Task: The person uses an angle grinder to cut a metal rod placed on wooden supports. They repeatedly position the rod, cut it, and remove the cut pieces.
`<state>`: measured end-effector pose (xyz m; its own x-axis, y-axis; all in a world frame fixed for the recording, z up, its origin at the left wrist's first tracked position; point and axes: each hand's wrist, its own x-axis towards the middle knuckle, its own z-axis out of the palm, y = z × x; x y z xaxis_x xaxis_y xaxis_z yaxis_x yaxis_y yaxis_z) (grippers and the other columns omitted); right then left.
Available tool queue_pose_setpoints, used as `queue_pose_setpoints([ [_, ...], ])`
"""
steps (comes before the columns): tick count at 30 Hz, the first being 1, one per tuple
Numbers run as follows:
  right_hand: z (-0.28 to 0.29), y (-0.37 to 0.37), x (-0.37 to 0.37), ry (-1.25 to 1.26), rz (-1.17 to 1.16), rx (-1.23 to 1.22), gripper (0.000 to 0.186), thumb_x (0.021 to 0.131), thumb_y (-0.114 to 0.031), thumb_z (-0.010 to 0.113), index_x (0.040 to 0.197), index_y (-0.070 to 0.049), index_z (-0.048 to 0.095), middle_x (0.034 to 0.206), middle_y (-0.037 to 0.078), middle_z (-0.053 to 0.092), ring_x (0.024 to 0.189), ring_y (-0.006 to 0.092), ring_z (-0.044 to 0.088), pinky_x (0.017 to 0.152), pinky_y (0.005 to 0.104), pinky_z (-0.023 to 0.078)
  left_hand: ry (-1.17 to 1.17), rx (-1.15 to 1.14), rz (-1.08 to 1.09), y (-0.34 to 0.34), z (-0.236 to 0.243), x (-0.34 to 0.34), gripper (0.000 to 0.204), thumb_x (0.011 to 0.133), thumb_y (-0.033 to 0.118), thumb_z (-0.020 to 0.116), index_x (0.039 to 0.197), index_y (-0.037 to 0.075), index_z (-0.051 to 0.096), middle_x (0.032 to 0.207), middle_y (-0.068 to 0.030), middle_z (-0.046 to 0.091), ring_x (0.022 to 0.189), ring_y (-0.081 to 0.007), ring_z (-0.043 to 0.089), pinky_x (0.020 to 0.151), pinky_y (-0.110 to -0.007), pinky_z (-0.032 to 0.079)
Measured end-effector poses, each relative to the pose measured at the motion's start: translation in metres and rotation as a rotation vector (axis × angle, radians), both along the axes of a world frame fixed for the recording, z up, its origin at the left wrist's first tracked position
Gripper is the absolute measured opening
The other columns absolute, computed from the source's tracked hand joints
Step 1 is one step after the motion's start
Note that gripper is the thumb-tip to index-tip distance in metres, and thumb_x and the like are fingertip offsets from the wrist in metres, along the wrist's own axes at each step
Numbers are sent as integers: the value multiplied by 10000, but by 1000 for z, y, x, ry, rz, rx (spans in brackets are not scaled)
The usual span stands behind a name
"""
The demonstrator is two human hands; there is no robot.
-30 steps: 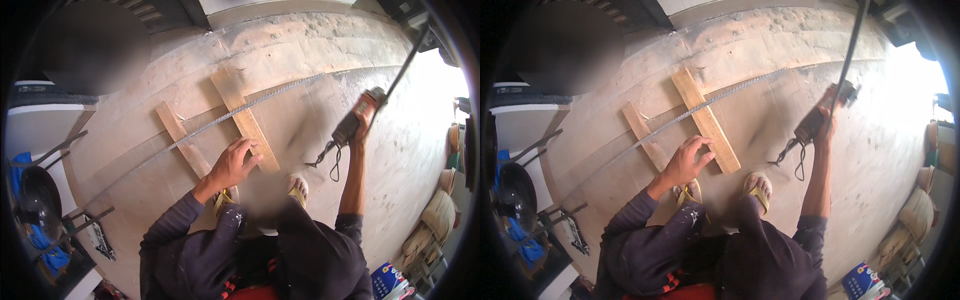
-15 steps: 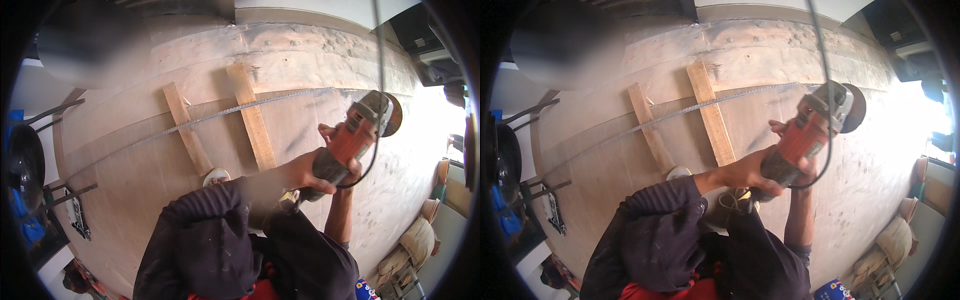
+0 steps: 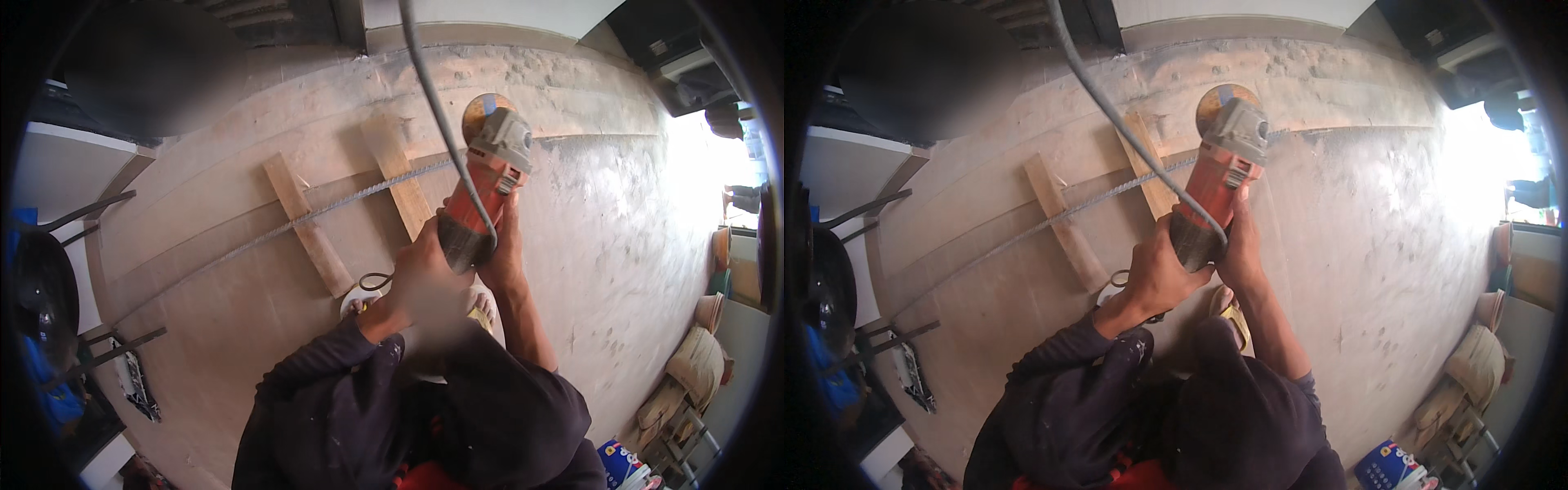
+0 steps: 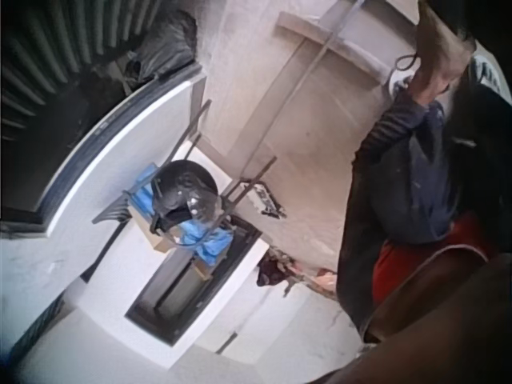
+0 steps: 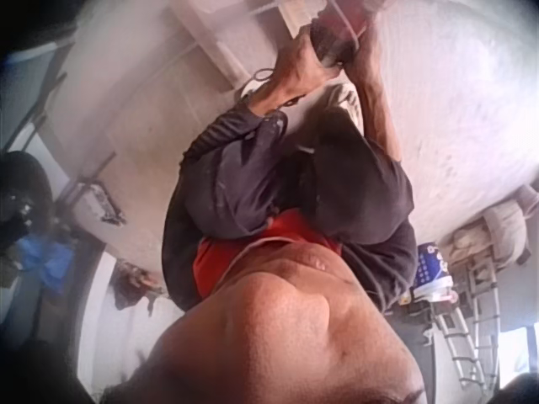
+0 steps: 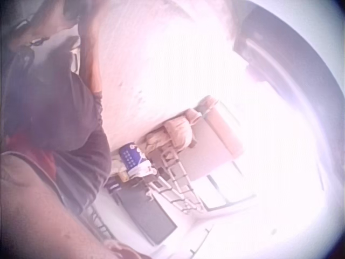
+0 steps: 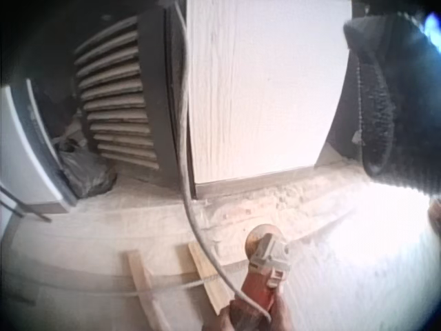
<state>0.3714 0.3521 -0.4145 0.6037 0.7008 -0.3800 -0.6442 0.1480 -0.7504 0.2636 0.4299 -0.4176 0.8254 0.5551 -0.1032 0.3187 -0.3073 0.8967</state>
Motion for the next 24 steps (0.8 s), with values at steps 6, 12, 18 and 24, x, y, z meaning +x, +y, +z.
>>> queue_pose_setpoints([
  [6,-23,-22,-5,45,-116,148,800,943,-687,299,1296,15,451,1108,200,623,1013,291,640,883,409,537,-57,-200,-233,2,0,-6,930,660,264,850,1344,-94,332,1116,-270,604,1019,-412,639,882,-427,509],
  [12,-14,-39,-1,-33,-53,198,741,979,-624,252,1356,-4,400,1179,230,585,1055,315,611,955,445,492,45,-342,-301,-1,13,-1,895,659,241,817,1350,-84,351,1071,-269,636,1044,-395,639,910,-408,492],
  [18,-28,-50,0,56,-115,362,702,983,-576,342,1405,-16,359,1271,237,537,1156,336,559,1022,469,434,237,-152,-343,-3,17,4,712,687,258,757,1230,-71,434,962,-275,654,927,-431,652,835,-457,511],
  [24,-25,-49,-1,104,-177,331,710,974,-572,377,1402,-5,365,1263,237,546,1126,338,577,986,465,464,133,-168,-322,-12,12,0,688,703,253,735,1190,-100,401,915,-299,642,902,-451,652,815,-476,508],
])
